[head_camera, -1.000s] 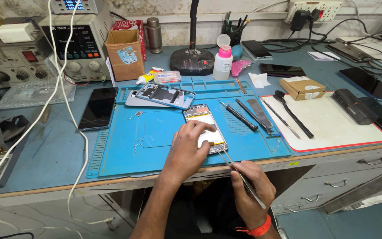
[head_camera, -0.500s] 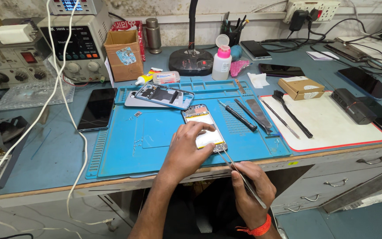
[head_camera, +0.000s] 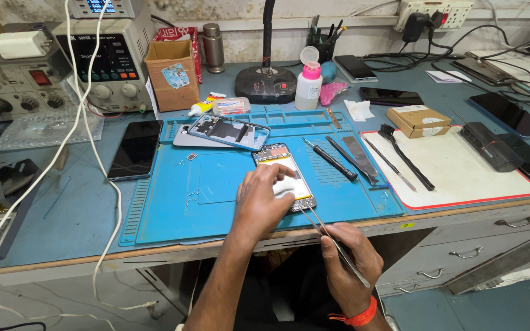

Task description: The person pries open a smartphone on a repair mat using a pry tool, then opens a small cardboard box and removes a new phone part from a plastic bag. They place the part on the phone and continue working on the phone's internals with their hands and small tools.

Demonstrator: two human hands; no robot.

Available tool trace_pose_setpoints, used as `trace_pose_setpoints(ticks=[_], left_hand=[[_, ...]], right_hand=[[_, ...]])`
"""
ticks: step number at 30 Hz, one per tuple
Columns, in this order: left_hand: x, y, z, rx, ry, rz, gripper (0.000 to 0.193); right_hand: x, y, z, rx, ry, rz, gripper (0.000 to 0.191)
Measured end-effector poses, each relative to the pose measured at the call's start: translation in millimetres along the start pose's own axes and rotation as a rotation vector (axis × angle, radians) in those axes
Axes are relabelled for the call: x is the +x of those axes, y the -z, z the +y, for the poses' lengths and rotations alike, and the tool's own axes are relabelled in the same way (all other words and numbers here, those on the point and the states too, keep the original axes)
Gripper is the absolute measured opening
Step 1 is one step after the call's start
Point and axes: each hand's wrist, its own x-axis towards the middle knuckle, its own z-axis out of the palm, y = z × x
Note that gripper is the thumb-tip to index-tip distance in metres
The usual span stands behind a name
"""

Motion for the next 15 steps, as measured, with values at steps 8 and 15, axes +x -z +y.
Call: trace_pose_setpoints(ticks=[8,15], left_hand=[[0,-1,-2,-0.048,-0.004,0.004,0.041],[-2,-2,-1,-0.016,0.014,0.013,0.037]], right_hand=[[-9,-1,8,0.190,-0.182,0.010,0.026],[16,15,5,0.298,-0.303,0.136,0.042]])
